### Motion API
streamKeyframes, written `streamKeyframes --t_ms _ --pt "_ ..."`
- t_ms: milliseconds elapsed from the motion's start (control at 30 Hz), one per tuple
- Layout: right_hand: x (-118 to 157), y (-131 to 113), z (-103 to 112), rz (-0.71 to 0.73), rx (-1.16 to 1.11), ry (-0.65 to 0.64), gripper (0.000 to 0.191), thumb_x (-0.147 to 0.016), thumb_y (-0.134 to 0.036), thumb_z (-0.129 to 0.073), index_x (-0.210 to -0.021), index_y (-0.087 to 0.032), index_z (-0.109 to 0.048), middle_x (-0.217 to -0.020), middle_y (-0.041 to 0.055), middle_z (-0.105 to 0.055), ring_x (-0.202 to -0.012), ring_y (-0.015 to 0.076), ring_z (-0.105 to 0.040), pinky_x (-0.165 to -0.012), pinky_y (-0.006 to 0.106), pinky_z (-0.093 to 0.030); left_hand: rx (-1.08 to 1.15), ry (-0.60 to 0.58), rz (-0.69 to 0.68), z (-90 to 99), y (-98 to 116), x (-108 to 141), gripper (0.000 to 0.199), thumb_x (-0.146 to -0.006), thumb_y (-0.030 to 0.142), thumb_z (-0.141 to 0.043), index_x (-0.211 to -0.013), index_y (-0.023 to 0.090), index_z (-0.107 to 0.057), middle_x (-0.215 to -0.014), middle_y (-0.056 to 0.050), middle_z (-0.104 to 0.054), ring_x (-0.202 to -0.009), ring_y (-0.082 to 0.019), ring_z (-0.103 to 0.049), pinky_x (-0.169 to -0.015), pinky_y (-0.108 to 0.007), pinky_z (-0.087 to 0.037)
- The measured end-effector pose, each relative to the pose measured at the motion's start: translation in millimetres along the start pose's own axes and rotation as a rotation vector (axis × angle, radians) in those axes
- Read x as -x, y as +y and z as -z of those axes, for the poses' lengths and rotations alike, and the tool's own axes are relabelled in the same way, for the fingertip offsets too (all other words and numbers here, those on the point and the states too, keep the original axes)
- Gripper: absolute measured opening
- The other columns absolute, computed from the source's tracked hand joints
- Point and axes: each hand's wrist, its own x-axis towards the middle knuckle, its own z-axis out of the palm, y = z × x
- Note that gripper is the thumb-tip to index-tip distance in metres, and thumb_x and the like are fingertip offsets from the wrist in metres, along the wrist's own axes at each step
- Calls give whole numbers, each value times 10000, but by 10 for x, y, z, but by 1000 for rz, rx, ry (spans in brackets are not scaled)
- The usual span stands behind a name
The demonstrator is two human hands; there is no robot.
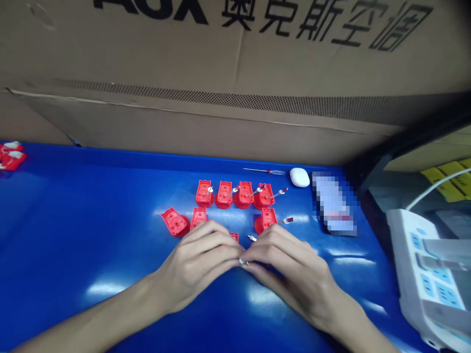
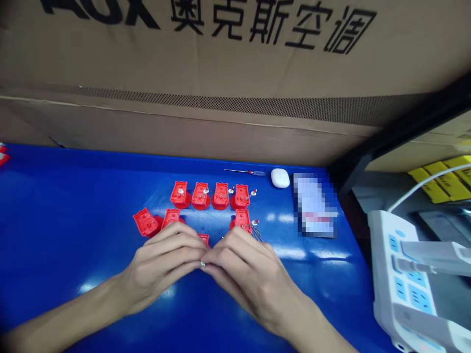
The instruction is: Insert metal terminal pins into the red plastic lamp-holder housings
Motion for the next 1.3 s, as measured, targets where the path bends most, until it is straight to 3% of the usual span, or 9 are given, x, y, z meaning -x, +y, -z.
streamKeyframes --t_ms 300,633,933,1167,1300 --pt "-1 -6 -52 -20 35 18 114 -1085 -169 -689 -1191 -211 -679 -1025 37 -730 -921 190 -645 -826 333 -529 -15 48 -70 -14 -41 -18 239 -1025 36 -700 -1235 145 -736 -1145 -100 -793 -1085 -226 -681 -891 -383 -645" --pt "0 -29 -102 -61 27 26 109 -1084 -182 -675 -1188 -214 -675 -1011 35 -718 -895 191 -634 -794 339 -520 -52 29 -70 -9 -58 -1 258 -1013 38 -712 -1248 144 -724 -1130 -109 -786 -1082 -238 -697 -906 -398 -645" --pt "-3 -30 -86 -11 19 66 150 -1075 -164 -671 -1220 -197 -692 -995 48 -742 -878 203 -623 -797 358 -528 -226 103 -136 26 -37 -28 338 -932 91 -811 -1250 145 -711 -1156 -117 -806 -1079 -257 -729 -913 -430 -639" --pt "-29 -54 -79 -9 65 48 111 -1085 -193 -657 -1191 -196 -689 -964 53 -747 -869 210 -636 -769 354 -526 -335 76 -107 102 18 -64 286 -916 142 -801 -1186 172 -711 -1093 -94 -779 -981 -234 -697 -873 -413 -595" --pt "-21 -60 -53 -6 88 40 131 -1074 -205 -670 -1203 -195 -689 -952 46 -739 -869 212 -630 -742 348 -513 -358 0 -50 141 15 -66 263 -919 219 -821 -1153 176 -710 -1060 -93 -740 -924 -233 -649 -808 -405 -535"
